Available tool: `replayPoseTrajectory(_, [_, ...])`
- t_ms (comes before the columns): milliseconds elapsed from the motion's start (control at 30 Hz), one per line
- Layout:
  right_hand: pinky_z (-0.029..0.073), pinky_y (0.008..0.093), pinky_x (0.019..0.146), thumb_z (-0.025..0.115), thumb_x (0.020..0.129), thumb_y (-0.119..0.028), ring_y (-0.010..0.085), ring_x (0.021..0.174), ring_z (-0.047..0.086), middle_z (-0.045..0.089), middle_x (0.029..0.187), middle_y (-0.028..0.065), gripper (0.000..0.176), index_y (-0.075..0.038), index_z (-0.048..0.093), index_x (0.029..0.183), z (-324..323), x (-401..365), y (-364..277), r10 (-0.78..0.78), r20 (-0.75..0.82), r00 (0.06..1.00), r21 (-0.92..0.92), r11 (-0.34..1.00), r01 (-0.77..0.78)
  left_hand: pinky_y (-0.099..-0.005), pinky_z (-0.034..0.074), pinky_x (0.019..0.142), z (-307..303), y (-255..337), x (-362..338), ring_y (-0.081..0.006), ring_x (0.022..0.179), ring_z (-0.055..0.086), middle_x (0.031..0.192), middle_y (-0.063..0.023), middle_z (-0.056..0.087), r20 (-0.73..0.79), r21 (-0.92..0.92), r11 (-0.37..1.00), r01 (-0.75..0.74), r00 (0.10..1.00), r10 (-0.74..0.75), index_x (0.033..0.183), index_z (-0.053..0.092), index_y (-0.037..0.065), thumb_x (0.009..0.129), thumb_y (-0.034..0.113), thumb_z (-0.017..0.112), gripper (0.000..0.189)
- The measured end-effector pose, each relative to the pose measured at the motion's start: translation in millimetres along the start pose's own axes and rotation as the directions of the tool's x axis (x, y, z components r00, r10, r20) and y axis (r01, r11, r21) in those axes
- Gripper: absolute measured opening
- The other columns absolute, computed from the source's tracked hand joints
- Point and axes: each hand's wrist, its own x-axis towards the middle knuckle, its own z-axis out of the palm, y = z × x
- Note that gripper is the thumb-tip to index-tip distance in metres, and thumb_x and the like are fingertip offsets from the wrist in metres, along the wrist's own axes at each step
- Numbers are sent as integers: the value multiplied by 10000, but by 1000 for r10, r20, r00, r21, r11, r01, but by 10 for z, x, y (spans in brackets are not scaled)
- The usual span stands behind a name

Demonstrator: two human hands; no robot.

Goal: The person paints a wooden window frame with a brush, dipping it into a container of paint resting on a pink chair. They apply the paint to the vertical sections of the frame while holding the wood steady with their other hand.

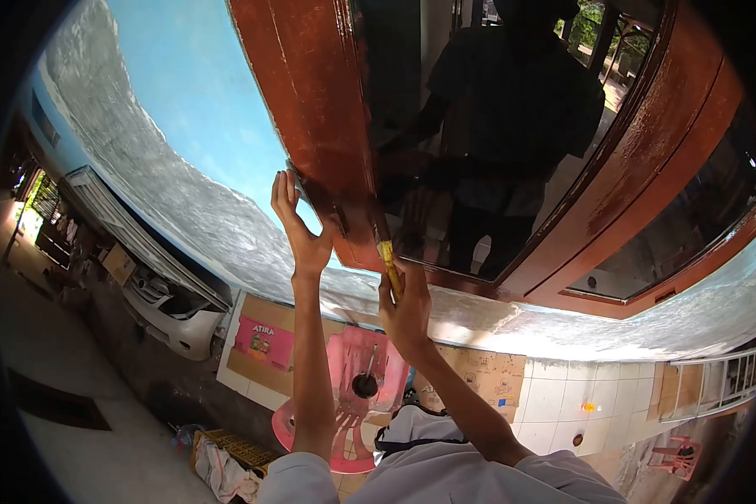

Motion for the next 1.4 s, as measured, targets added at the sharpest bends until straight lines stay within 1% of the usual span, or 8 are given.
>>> replayPoseTrajectory(200, [527, 365, 726, 665, 874, 42, 303, 866, 668, 625, 998, 187, 326, 0, 554, 1178, -21, 160, -155, -63, -78, 995, 43, 997, 66, -546, 261, 1175, 4, -8, -3, -389, 1474, 241, 1565, -167, 208, 7, 9, 999, -31, 999, 31, 1550, 169, 66, 744, 71, 759, 998])
replayPoseTrajectory(333, [526, 381, 732, 660, 865, 46, 344, 867, 659, 611, 1041, 197, 337, -6, 553, 1180, 73, 78, 21, -49, -41, 998, 23, 998, 50, -542, 275, 1171, 8, -18, -40, -393, 1473, 242, 1561, -169, 204, 12, 14, 1000, -22, 1000, 22, 1548, 165, 53, 769, 113, 775, 991])
replayPoseTrajectory(433, [521, 395, 716, 660, 860, 37, 362, 851, 643, 598, 1032, 197, 345, -9, 556, 1185, 179, -183, 384, -24, -7, 1000, 3, 1000, 24, -486, 301, 1173, 47, -37, -117, -374, 1436, 288, 1523, -190, 214, -16, 2, 1000, -15, 1000, 15, 1543, 190, 29, 709, -74, 623, 945])
replayPoseTrajectory(633, [517, 422, 642, 667, 855, -1, 345, 777, 642, 587, 950, 171, 382, -33, 564, 1221, 154, -478, 622, 16, 32, 999, -32, 999, -15, -534, 299, 1167, 26, -113, -231, -400, 1471, 243, 1565, -179, 198, 32, -14, 1000, 2, 1000, -2, 1543, 160, 41, 752, 19, 749, 986])
replayPoseTrajectory(833, [502, 408, 634, 667, 858, -3, 329, 768, 624, 558, 937, 170, 391, -28, 561, 1234, 190, -261, 475, -17, -5, 1000, 3, 1000, 17, -532, 298, 1171, 36, -111, -234, -396, 1470, 246, 1567, -175, 194, 29, -20, 1000, -8, 1000, 8, 1542, 162, 46, 753, -9, 733, 976])
replayPoseTrajectory(933, [489, 398, 633, 662, 865, -4, 324, 761, 610, 553, 947, 176, 375, -25, 559, 1225, 268, -396, 670, 7, 19, 1000, 7, 1000, -7, -496, 302, 1173, 53, -112, -231, -397, 1452, 278, 1526, -178, 205, 13, -31, 1000, -6, 1000, 6, 1542, 179, 36, 663, -117, 607, 990])
replayPoseTrajectory(1133, [489, 403, 612, 668, 866, -18, 317, 735, 609, 555, 919, 166, 373, -34, 558, 1223, 204, -680, 849, 21, 53, 998, -56, 998, -18, -537, 297, 1167, 27, -140, -235, -390, 1473, 235, 1566, -172, 196, 39, -38, 999, -18, 999, 20, 1541, 161, 43, 769, 48, 744, 967])
replayPoseTrajectory(1400, [497, 445, 628, 641, 867, -7, 380, 777, 623, 558, 931, 188, 375, -48, 546, 1228, 364, -522, 700, 31, -11, 999, -74, 997, -32, -539, 289, 1169, 52, -150, -246, -391, 1473, 234, 1562, -172, 204, 30, 1, 1000, -18, 999, 18, 1539, 167, 42, 752, 33, 751, 980])
